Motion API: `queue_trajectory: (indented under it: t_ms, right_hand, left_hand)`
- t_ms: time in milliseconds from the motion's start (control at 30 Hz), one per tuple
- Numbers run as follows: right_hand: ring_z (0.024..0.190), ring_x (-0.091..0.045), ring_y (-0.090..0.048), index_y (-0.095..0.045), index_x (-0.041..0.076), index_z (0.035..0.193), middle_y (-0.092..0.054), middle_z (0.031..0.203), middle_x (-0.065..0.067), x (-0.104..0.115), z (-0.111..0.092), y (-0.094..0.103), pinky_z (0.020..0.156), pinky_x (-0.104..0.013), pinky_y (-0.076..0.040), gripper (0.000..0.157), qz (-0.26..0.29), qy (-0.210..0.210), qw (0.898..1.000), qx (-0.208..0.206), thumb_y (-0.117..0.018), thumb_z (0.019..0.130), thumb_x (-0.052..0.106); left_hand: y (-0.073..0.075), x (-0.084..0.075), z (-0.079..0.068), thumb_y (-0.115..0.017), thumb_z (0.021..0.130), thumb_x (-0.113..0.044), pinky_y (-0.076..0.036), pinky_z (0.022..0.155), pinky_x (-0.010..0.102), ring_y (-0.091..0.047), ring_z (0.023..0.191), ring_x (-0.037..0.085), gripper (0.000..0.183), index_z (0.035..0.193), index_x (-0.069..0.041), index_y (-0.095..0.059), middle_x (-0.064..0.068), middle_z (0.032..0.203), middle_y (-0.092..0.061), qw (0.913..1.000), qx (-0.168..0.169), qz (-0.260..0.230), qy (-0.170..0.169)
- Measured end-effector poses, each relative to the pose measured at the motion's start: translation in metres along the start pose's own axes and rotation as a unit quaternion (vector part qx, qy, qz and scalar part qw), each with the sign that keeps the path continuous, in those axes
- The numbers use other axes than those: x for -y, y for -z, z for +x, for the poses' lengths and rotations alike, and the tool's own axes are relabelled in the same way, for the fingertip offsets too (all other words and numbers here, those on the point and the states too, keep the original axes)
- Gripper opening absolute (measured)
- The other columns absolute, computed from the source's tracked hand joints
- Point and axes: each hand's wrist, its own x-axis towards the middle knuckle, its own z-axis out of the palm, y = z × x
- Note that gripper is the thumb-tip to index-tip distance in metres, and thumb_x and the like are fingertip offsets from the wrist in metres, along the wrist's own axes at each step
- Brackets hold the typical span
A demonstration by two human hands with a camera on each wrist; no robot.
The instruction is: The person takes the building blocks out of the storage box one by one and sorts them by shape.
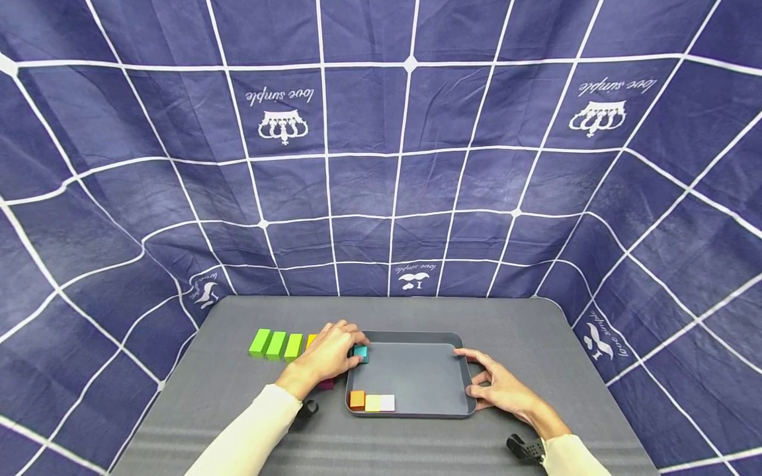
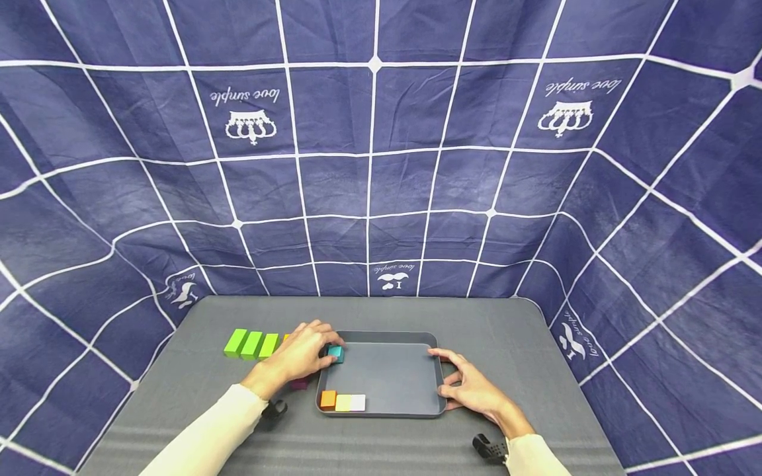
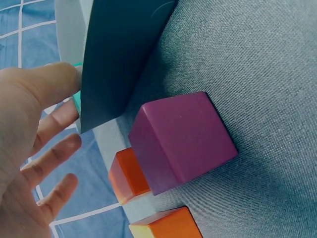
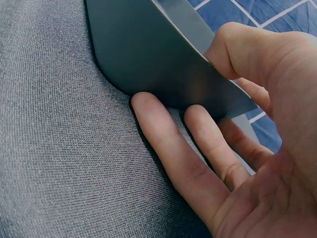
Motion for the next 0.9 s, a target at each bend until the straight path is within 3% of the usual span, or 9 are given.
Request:
queue_trajectory:
  t_ms: [67, 200, 467, 533, 633, 767, 900]
  right_hand:
    - [0.103, -0.025, -0.073, -0.04, 0.009, 0.178, -0.049, 0.152, -0.04, 0.001, 0.0, 0.0, 0.075, -0.041, -0.073, 0.089, -0.001, -0.001, 1.0, -0.001, -0.08, 0.099, -0.004]
    - [0.106, -0.028, -0.073, -0.04, 0.008, 0.178, -0.036, 0.168, -0.036, 0.003, -0.001, 0.0, 0.076, -0.043, -0.073, 0.088, 0.007, -0.003, 1.0, -0.002, -0.08, 0.1, -0.005]
    - [0.105, -0.027, -0.073, -0.041, 0.009, 0.178, -0.036, 0.166, -0.038, 0.004, -0.001, -0.002, 0.077, -0.043, -0.074, 0.088, 0.012, -0.006, 1.0, -0.001, -0.079, 0.1, -0.005]
    - [0.105, -0.026, -0.073, -0.041, 0.009, 0.178, -0.041, 0.161, -0.036, 0.004, -0.001, -0.002, 0.078, -0.043, -0.074, 0.088, 0.014, -0.006, 1.0, 0.0, -0.079, 0.1, -0.005]
    - [0.103, -0.026, -0.075, -0.039, 0.009, 0.178, -0.059, 0.139, -0.033, 0.004, -0.001, -0.001, 0.079, -0.043, -0.074, 0.088, 0.012, -0.005, 1.0, 0.004, -0.079, 0.1, -0.005]
    - [0.101, -0.026, -0.078, -0.038, 0.009, 0.179, -0.068, 0.113, -0.024, 0.004, -0.001, -0.001, 0.078, -0.041, -0.074, 0.089, 0.013, -0.004, 1.0, 0.009, -0.079, 0.101, -0.004]
    - [0.1, -0.026, -0.078, -0.038, 0.01, 0.179, -0.069, 0.11, -0.02, 0.003, -0.001, 0.0, 0.077, -0.041, -0.074, 0.088, 0.017, -0.004, 1.0, 0.01, -0.079, 0.101, -0.004]
  left_hand:
    - [0.002, -0.001, -0.001, -0.095, 0.099, -0.024, -0.057, 0.105, 0.051, -0.071, 0.119, 0.024, 0.03, 0.128, -0.02, -0.088, -0.005, 0.12, -0.082, 1.0, -0.004, 0.002, -0.003]
    - [0.005, -0.001, -0.003, -0.095, 0.099, -0.023, -0.058, 0.107, 0.053, -0.073, 0.12, 0.025, 0.03, 0.128, -0.019, -0.087, -0.003, 0.119, -0.081, 0.9999, -0.013, -0.001, -0.008]
    - [0.008, 0.0, -0.013, -0.094, 0.101, -0.019, -0.061, 0.109, 0.055, -0.079, 0.119, 0.024, 0.031, 0.13, -0.016, -0.086, -0.002, 0.12, -0.079, 0.9995, -0.024, -0.02, -0.004]
    - [0.009, 0.0, -0.015, -0.093, 0.101, -0.017, -0.063, 0.107, 0.055, -0.08, 0.115, 0.024, 0.031, 0.131, -0.015, -0.086, -0.001, 0.12, -0.079, 0.9991, -0.029, -0.031, -0.006]
    - [0.011, 0.0, -0.018, -0.092, 0.101, -0.013, -0.067, 0.101, 0.049, -0.081, 0.108, 0.024, 0.03, 0.13, -0.012, -0.085, 0.002, 0.12, -0.079, 0.9978, -0.037, -0.055, -0.012]
    - [0.013, 0.0, -0.021, -0.091, 0.102, -0.01, -0.069, 0.091, 0.038, -0.08, 0.102, 0.024, 0.028, 0.13, -0.009, -0.084, 0.004, 0.119, -0.078, 0.996, -0.046, -0.074, -0.021]
    - [0.015, 0.0, -0.024, -0.091, 0.103, -0.012, -0.067, 0.087, 0.033, -0.076, 0.098, 0.019, 0.028, 0.13, -0.009, -0.085, 0.003, 0.118, -0.077, 0.9954, -0.056, -0.074, -0.025]
